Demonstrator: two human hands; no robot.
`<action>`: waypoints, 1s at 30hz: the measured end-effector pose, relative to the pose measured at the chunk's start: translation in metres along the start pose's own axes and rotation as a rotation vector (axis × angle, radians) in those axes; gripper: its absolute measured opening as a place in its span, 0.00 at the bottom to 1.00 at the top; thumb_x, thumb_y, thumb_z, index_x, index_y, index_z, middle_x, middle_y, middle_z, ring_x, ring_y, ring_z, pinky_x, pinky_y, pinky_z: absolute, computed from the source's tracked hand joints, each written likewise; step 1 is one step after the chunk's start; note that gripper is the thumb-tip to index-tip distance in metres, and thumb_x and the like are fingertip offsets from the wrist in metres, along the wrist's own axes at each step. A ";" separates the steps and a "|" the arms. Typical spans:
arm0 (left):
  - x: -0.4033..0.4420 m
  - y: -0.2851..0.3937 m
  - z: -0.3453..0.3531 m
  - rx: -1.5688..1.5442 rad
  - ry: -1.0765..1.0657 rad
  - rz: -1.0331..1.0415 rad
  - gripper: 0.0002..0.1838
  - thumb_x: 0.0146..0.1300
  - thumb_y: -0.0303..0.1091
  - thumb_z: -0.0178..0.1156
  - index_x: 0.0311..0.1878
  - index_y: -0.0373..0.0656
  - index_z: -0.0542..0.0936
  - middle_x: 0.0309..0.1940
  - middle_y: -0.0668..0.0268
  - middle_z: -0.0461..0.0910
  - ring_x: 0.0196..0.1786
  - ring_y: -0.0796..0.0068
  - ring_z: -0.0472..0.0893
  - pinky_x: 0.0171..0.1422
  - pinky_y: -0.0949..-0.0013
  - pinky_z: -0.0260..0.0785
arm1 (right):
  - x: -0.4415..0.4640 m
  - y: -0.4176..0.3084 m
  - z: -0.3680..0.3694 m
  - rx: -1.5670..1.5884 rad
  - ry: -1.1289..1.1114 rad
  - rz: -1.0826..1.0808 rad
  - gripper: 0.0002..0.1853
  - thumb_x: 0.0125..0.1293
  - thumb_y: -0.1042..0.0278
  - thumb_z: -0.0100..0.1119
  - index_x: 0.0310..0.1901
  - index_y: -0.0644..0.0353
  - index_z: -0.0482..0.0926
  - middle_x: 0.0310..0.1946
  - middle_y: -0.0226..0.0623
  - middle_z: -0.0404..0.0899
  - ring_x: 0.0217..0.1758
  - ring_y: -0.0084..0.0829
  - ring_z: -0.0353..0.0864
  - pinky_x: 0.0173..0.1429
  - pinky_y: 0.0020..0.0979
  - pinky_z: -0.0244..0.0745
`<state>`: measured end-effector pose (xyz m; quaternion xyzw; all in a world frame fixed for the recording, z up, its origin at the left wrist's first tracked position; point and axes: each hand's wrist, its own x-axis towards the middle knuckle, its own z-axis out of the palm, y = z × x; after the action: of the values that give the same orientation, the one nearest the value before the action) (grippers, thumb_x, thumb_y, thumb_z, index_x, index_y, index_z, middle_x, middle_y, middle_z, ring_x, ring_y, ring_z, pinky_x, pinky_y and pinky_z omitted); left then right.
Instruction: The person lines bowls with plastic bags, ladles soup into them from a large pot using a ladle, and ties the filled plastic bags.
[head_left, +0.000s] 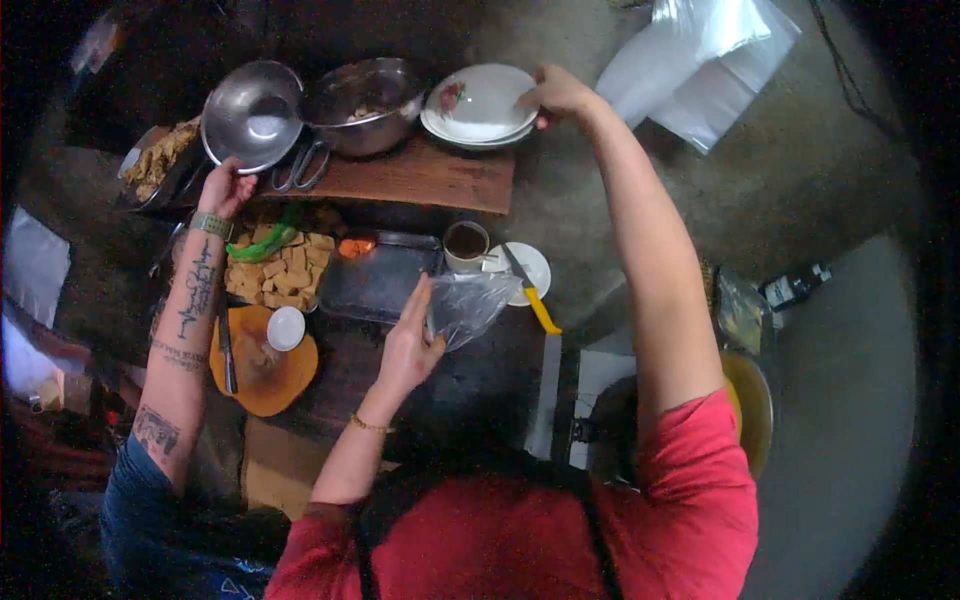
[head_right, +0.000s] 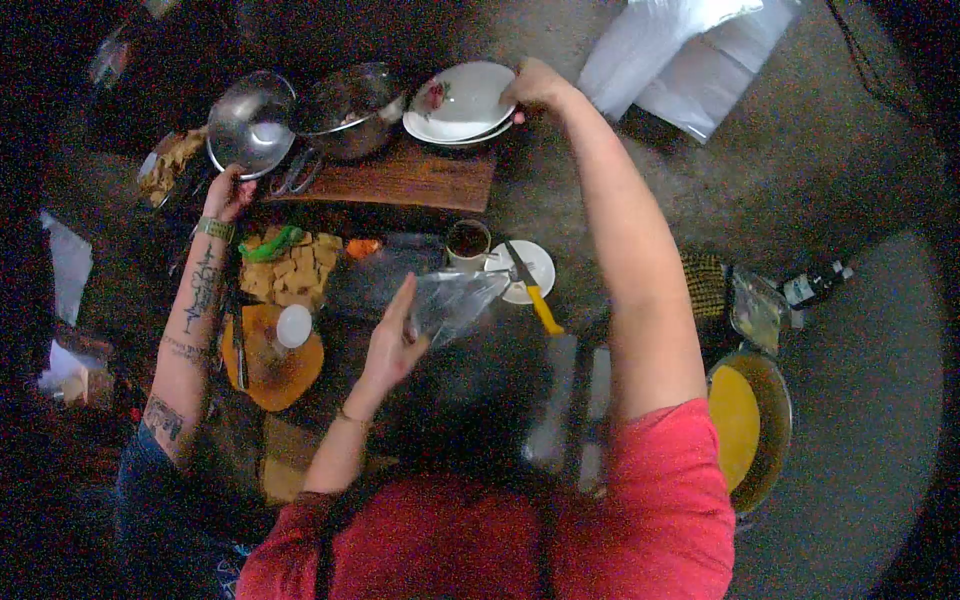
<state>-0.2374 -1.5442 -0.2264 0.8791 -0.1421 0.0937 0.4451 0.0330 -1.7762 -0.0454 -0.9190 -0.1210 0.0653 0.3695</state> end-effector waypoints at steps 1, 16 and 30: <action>0.002 -0.002 0.003 -0.001 -0.009 -0.008 0.41 0.40 0.17 0.56 0.64 0.37 0.57 0.66 0.57 0.54 0.28 0.66 0.74 0.35 0.71 0.68 | -0.002 0.003 0.000 -0.013 0.144 -0.082 0.17 0.49 0.72 0.59 0.39 0.72 0.69 0.18 0.35 0.74 0.13 0.25 0.73 0.16 0.25 0.67; 0.039 0.041 0.049 -0.158 0.112 0.043 0.43 0.44 0.20 0.57 0.66 0.34 0.51 0.65 0.51 0.55 0.32 0.70 0.75 0.38 0.73 0.69 | -0.259 0.080 0.157 -0.173 0.914 -0.321 0.22 0.59 0.76 0.54 0.55 0.63 0.62 0.20 0.37 0.76 0.20 0.23 0.78 0.22 0.25 0.72; -0.069 0.037 0.127 -0.054 -0.462 0.075 0.21 0.57 0.34 0.56 0.55 0.42 0.68 0.51 0.62 0.70 0.35 0.67 0.79 0.33 0.67 0.73 | -0.266 0.194 0.231 0.431 0.659 0.306 0.10 0.54 0.72 0.51 0.39 0.64 0.71 0.26 0.54 0.76 0.30 0.50 0.78 0.36 0.43 0.72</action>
<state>-0.3097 -1.6563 -0.2933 0.8591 -0.2755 -0.0975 0.4201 -0.2373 -1.8305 -0.3383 -0.7997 0.1578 -0.1543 0.5584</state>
